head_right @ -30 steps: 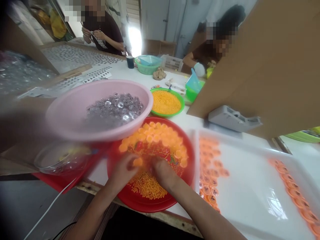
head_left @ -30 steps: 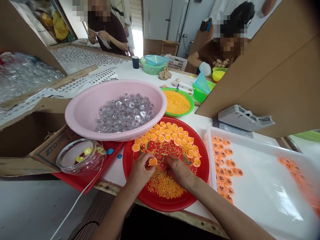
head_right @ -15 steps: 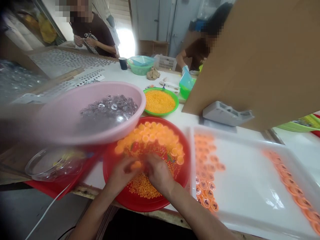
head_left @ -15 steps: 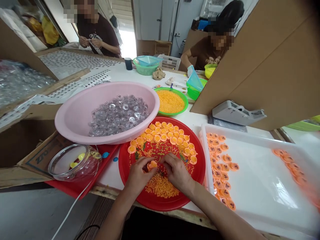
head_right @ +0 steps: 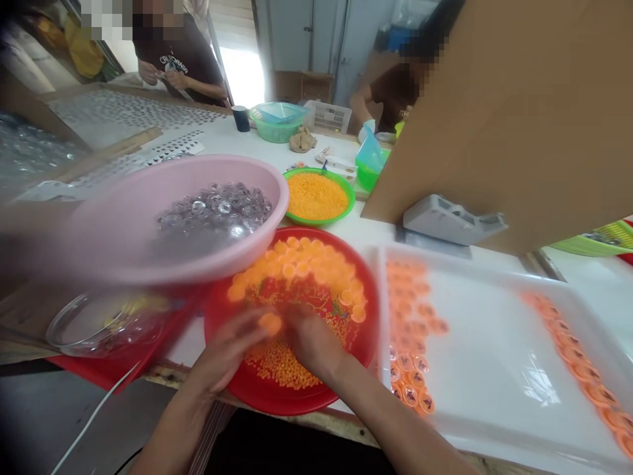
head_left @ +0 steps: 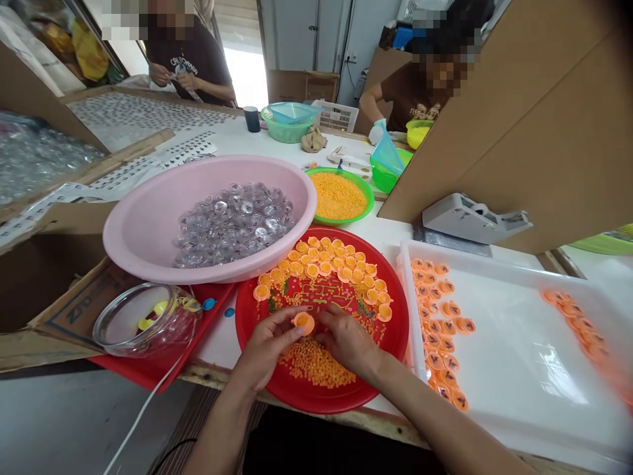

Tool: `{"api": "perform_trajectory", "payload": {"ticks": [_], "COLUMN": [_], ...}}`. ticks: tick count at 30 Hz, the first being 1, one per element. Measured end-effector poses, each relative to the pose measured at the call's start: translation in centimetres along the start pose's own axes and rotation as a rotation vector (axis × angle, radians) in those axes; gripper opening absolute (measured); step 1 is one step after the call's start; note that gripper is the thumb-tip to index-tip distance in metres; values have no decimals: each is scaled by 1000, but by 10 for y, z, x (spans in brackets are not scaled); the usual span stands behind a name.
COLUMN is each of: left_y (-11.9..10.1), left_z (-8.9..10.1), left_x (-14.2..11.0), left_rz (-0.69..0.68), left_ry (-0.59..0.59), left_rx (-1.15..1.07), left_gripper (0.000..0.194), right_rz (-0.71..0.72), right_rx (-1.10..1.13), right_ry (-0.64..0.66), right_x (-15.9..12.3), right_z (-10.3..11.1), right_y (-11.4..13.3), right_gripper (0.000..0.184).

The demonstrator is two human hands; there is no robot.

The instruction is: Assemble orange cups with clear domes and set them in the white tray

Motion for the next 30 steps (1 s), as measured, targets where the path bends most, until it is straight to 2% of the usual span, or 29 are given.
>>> {"api": "perform_trajectory", "payload": {"ticks": [3, 6, 9, 11, 13, 15, 17, 19, 27, 30], "left_y": [3, 4, 6, 6, 6, 7, 8, 11, 18, 20], "left_z": [4, 9, 11, 9, 5, -1, -6, -12, -44, -51], "left_x": [-4, -5, -4, -4, -4, -4, -3, -1, 0, 1], "left_rz": [73, 53, 47, 58, 76, 91, 95, 93, 104, 106], "left_ry": [4, -26, -53, -25, 18, 55, 62, 60, 213, 203], "left_rx": [-172, -177, -188, -225, -285, -348, -393, -391, -184, -177], "left_gripper": [39, 36, 32, 31, 30, 29, 29, 30, 36, 36], "right_rz": [-17, -92, -144, -145, -171, -230, -283, -302, -342, -299], "right_rx": [-14, 95, 181, 208, 331, 546, 756, 856, 981, 920], "right_ry": [81, 83, 87, 69, 26, -36, -97, -138, -233, -233], "right_x": [4, 7, 5, 0, -8, -18, -27, -34, -49, -51], "right_z": [-12, -18, -15, -9, 0, 7, 12, 15, 21, 26], "right_y": [-5, -16, -23, -25, -28, -31, -32, -32, -35, -36], "right_gripper": [31, 27, 20, 17, 11, 5, 14, 19, 25, 18]}}
Point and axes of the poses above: each hand's wrist, its own x-axis towards the middle knuckle, its own z-axis out of the back of the hand, y = z × x, the point moved 4 cm from there along x, towards the middle knuckle, and after that the axes turned 7 degrees about y, right-handed, at the moved point
